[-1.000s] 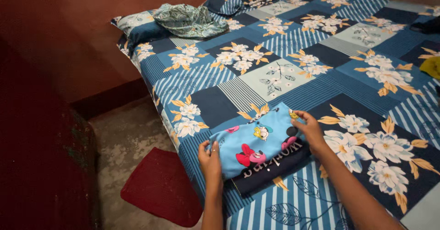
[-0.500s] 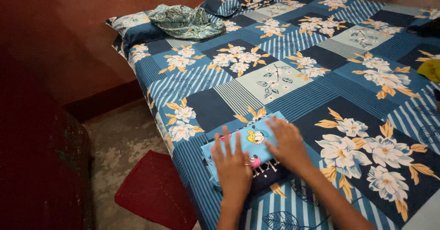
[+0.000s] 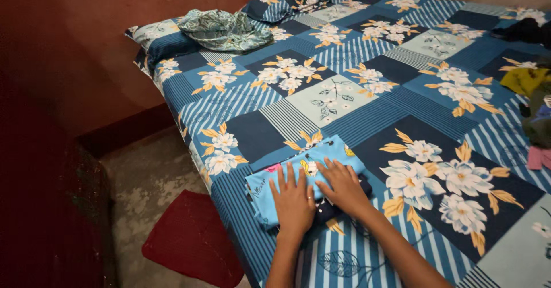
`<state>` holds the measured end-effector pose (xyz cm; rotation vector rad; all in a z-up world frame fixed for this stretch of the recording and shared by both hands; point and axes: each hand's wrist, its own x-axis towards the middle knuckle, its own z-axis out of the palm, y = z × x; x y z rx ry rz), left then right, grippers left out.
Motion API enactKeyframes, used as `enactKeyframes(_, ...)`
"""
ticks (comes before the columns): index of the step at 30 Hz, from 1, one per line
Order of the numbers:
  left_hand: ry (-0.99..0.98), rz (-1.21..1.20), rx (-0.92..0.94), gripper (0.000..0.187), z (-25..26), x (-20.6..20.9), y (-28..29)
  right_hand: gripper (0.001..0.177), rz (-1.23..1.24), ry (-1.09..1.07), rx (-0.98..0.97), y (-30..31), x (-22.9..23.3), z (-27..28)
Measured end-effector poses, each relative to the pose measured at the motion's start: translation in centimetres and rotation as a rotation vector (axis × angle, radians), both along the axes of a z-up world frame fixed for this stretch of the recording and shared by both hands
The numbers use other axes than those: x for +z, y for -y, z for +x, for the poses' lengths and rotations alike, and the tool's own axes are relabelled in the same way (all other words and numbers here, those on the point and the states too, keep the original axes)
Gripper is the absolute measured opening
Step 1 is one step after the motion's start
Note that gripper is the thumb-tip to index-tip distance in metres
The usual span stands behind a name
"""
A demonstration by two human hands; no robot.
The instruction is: The person folds a light blue t-shirt with cartoon characters and a dark green t-shirt on a bed. They smooth and align each garment, fold the sides and bottom up, then roll the shirts into compact bundles and place them on the bed.
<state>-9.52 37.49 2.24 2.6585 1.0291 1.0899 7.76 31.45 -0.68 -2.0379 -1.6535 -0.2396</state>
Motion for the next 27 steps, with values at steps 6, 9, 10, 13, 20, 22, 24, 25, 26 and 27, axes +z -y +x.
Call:
enactKeyframes(6, 0.081, -0.047, -0.100, 0.053, 1.5, 3.0, 3.0, 0.055, 0.092, -0.206, 0.025, 3.6, 3.6, -0.7)
enactKeyframes(9, 0.081, 0.011, -0.130, 0.056, 2.7, 4.3, 4.6, 0.053, 0.160, -0.140, 0.007, 5.9, 6.2, -0.5)
enactKeyframes(10, 0.079, 0.028, -0.134, 0.056, 3.2, 4.4, 5.3, 0.053, 0.161, -0.111, -0.003, 6.9, 6.7, -0.3)
enactKeyframes(13, 0.084, 0.055, -0.167, 0.055, 4.8, 4.9, 7.6, 0.053, 0.155, -0.034, -0.051, 10.4, 8.0, 0.6)
enactKeyframes(20, 0.098, 0.093, -0.291, 0.059, 10.1, 6.9, 14.9, 0.053, 0.167, 0.050, -0.208, 19.1, 9.6, 3.7)
enactKeyframes(22, 0.102, 0.087, -0.333, 0.058, 11.8, 7.3, 17.1, 0.052, 0.184, 0.062, -0.253, 21.5, 9.8, 5.2)
enactKeyframes(24, 0.121, 0.058, -0.389, 0.056, 13.4, 7.6, 19.3, 0.053, 0.206, 0.078, -0.301, 24.0, 10.0, 6.6)
enactKeyframes(25, 0.145, 0.078, -0.404, 0.055, 14.2, 7.8, 20.5, 0.053, 0.202, 0.094, -0.320, 25.4, 10.2, 7.2)
enactKeyframes(26, 0.171, 0.098, -0.419, 0.054, 15.0, 7.8, 21.6, 0.053, 0.199, 0.112, -0.340, 26.6, 10.2, 7.9)
enactKeyframes(27, 0.198, 0.117, -0.434, 0.054, 15.7, 7.9, 22.6, 0.053, 0.195, 0.130, -0.360, 27.9, 10.3, 8.4)
